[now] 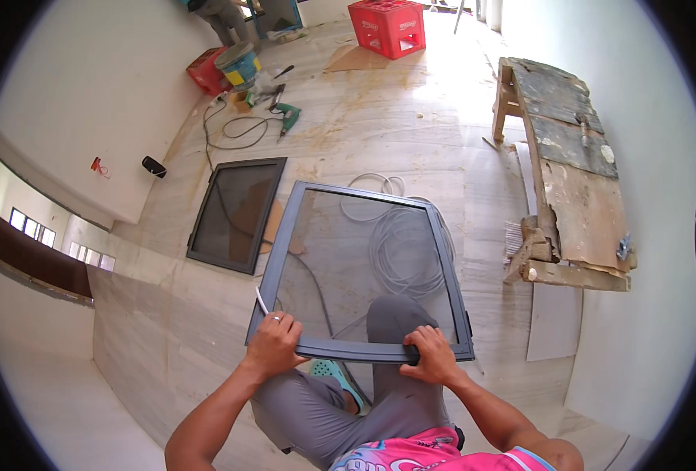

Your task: The recorder is repairing an aluminum window screen frame, using a screwdriver to pry and a utility knife to cut materials.

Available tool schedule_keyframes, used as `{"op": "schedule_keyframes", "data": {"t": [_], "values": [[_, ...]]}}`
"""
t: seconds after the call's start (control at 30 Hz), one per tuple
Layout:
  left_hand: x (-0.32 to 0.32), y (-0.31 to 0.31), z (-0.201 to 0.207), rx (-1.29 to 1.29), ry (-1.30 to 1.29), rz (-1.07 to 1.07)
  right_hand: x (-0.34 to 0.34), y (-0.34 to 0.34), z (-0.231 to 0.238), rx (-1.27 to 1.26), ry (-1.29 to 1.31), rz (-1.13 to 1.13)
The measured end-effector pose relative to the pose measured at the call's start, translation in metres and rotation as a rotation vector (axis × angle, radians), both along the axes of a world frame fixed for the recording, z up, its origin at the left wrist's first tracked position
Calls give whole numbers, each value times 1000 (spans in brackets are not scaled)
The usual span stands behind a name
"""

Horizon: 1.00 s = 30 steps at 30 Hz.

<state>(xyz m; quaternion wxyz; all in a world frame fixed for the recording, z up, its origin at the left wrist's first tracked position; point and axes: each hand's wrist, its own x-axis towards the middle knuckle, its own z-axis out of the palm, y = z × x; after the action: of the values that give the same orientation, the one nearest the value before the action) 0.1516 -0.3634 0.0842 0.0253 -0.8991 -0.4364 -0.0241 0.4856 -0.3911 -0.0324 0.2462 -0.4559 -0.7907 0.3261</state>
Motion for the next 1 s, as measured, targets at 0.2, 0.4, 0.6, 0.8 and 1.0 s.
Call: {"op": "schedule_keyframes", "data": {"t": [0.2,0.4,0.6,0.8,1.0], "values": [[-16,0,-3,56,-5,-104,-2,-2,5,9,0,9],[-13,-2,-14,-144,111,-55,2,-11,-2,-23,-17,-6],[-9,8,-2,-232,120,86,1,-1,13,-7,-103,-15],[-12,12,-10,-268,120,192,-3,-9,12,93,-138,-328],[6,3,-43,-418,207,112,-8,8,18,-145,-240,-175]]}}
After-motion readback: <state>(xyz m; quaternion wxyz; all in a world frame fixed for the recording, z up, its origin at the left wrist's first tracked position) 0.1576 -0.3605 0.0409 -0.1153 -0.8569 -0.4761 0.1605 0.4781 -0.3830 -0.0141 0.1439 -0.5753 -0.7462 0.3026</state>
